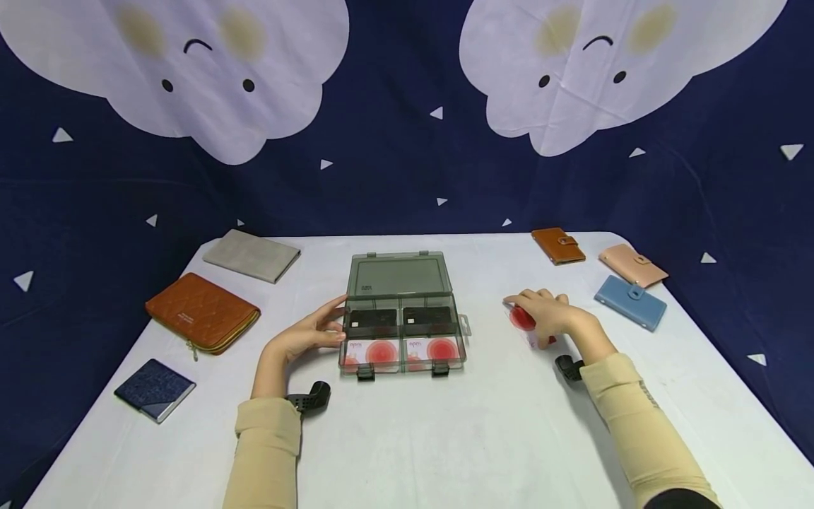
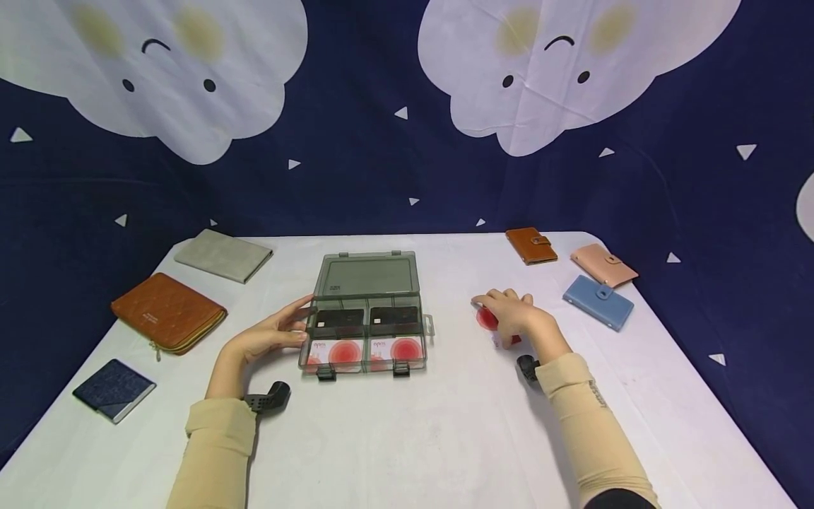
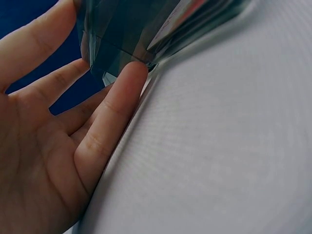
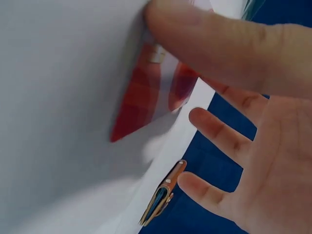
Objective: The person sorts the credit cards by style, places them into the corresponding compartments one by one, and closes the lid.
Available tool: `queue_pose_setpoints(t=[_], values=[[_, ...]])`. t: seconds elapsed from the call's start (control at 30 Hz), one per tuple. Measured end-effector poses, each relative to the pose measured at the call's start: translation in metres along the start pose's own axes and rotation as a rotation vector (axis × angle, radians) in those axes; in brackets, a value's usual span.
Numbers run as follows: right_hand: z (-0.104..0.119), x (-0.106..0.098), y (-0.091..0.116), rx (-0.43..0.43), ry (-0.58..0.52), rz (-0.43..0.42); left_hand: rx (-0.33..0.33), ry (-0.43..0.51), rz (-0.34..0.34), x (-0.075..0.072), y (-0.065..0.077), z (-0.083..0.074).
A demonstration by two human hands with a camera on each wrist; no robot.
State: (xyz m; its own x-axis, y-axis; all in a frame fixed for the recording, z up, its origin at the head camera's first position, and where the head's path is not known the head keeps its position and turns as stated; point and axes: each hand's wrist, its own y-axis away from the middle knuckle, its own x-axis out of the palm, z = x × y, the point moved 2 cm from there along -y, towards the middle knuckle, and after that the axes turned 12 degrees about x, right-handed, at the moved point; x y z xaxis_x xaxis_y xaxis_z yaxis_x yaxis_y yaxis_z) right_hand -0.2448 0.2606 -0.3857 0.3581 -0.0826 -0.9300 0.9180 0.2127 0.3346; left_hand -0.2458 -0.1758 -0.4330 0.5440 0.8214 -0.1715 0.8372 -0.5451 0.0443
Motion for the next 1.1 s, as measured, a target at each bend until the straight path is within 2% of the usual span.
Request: queue_pose_setpoints(t=[0.13,0.27,0.4,0.5,0.67,0.87,1.0,1.1], values=[[0.003,-0.002,-0.004,0.01,0.002,-0.032,-0.003,-0.001,-0.003,0.0,0.0,-0.001],[0.007,-0.001,-0.008,0.021,-0.075,-0.116,-0.003,0.016,0.001,0.001,-0.001,-0.001],[0.008,-0.002,-0.012,0.021,-0.204,-0.202,-0.001,0.029,0.003,0.001,-0.001,-0.001],[0.01,-0.005,-0.013,0.006,-0.355,-0.23,0.001,0.032,0.004,0.001,-0.001,-0.001],[0.019,-0.015,-0.009,0.005,-0.616,-0.251,0.002,0.013,-0.001,0.0,0.0,-0.001],[0.042,-0.023,0.0,0.027,-0.802,-0.285,0.001,0.008,-0.008,0.0,0.0,-0.001],[0.059,-0.022,0.003,-0.035,-0.905,-0.272,0.004,0.01,-0.004,0.0,-0.001,-0.001],[0.073,-0.019,0.005,-0.097,-0.96,-0.222,0.004,0.01,-0.002,0.0,0.0,-0.002]])
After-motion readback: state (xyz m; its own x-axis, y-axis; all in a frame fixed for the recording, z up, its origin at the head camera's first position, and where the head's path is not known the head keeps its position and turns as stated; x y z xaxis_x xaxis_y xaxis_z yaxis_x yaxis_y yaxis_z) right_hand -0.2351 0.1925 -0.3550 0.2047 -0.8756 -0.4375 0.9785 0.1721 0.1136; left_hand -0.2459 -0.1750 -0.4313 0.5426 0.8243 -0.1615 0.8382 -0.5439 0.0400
